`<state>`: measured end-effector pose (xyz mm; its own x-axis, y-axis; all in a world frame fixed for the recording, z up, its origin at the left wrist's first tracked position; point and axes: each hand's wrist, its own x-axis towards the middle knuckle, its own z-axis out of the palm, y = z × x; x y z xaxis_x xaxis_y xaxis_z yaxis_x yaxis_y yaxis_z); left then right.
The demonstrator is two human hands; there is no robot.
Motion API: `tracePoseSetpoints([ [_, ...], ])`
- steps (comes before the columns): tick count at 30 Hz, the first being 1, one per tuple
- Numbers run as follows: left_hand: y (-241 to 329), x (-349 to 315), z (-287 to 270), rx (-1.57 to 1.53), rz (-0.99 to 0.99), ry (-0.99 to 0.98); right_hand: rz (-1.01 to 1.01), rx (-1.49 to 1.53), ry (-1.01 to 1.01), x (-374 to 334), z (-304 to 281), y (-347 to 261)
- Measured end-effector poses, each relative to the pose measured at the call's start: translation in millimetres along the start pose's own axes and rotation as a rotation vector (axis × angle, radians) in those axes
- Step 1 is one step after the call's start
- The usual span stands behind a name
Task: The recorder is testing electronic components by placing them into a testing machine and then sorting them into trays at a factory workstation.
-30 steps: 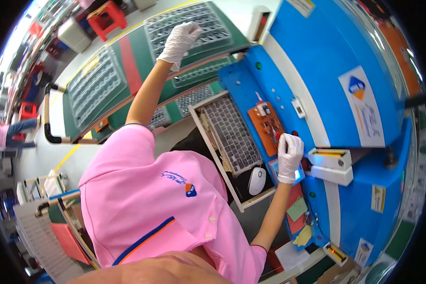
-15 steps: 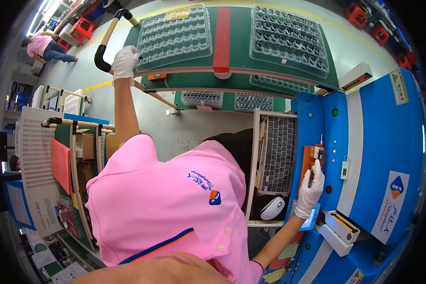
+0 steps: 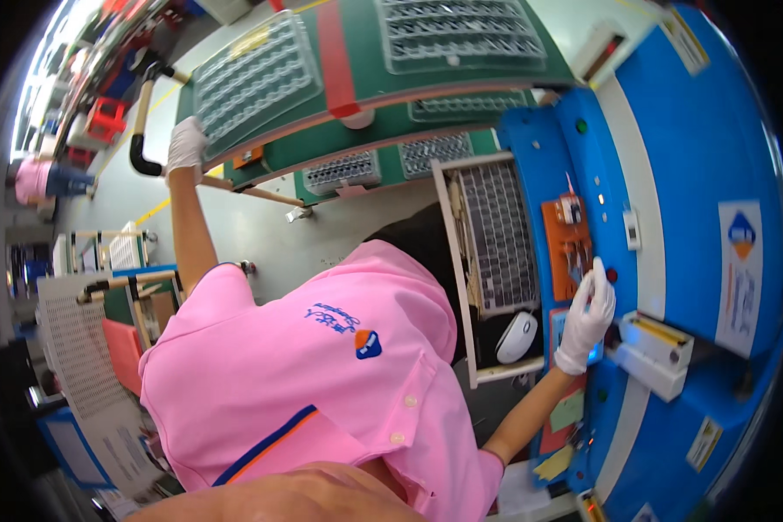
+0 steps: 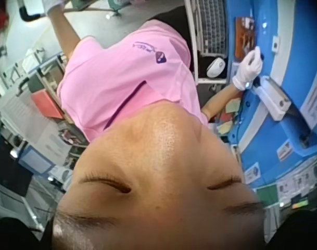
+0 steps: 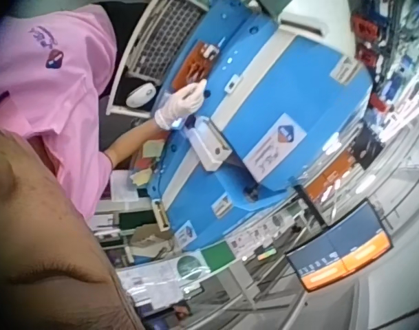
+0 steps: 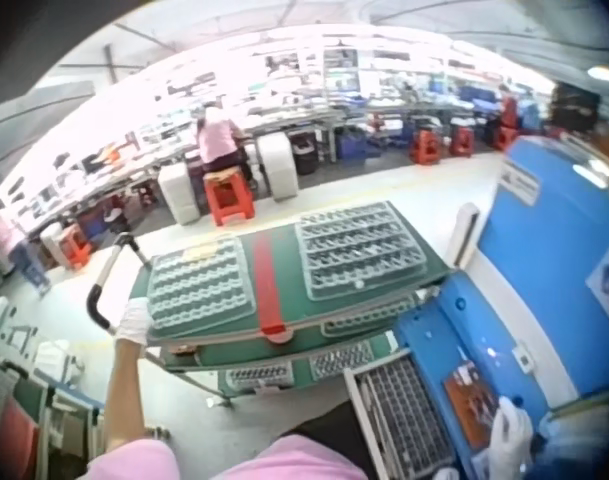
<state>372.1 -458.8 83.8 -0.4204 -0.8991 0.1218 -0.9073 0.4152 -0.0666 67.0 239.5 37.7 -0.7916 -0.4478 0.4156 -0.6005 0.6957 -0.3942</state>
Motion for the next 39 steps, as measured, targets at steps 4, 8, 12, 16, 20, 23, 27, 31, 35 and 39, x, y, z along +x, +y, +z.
tracePoseSetpoints([
  [4,11.3,-1.0,-19.0,0.013,0.108,-0.023,0.139,0.025,-0.024,16.2,-16.0,-19.2],
  [8,-0.8,-5.1,-40.2,-0.077,0.210,0.056,-0.041,0.076,0.052,65.7,8.1,-33.4],
  [12,58.6,-15.0,-97.5,-0.404,0.310,0.066,-0.066,-0.041,0.001,84.6,58.5,-17.7],
  [16,210.4,-96.5,-143.1,-1.110,0.371,-0.221,-0.058,0.015,-0.017,73.4,90.8,15.1],
  [20,370.5,-182.2,-118.5,-1.278,0.689,-0.743,-0.134,0.082,0.217,61.3,72.9,18.3],
  [23,464.6,-240.0,-38.6,-1.201,1.178,-0.353,-0.121,0.112,0.340,56.4,32.7,-6.5],
  [27,526.2,-274.3,12.5,-1.219,1.439,0.074,-0.017,0.022,0.393,16.6,-4.6,-17.8],
  [31,543.0,-270.7,38.0,-1.207,1.446,0.124,0.065,-0.027,0.331,-28.2,-22.1,-33.5],
  [35,542.0,-267.3,43.1,-1.188,1.468,0.063,0.115,-0.019,0.338,-47.5,-23.1,-27.5],
  [39,536.8,-268.4,42.4,-1.140,1.461,0.025,0.132,0.016,0.400,-45.7,-14.7,-17.5],
])
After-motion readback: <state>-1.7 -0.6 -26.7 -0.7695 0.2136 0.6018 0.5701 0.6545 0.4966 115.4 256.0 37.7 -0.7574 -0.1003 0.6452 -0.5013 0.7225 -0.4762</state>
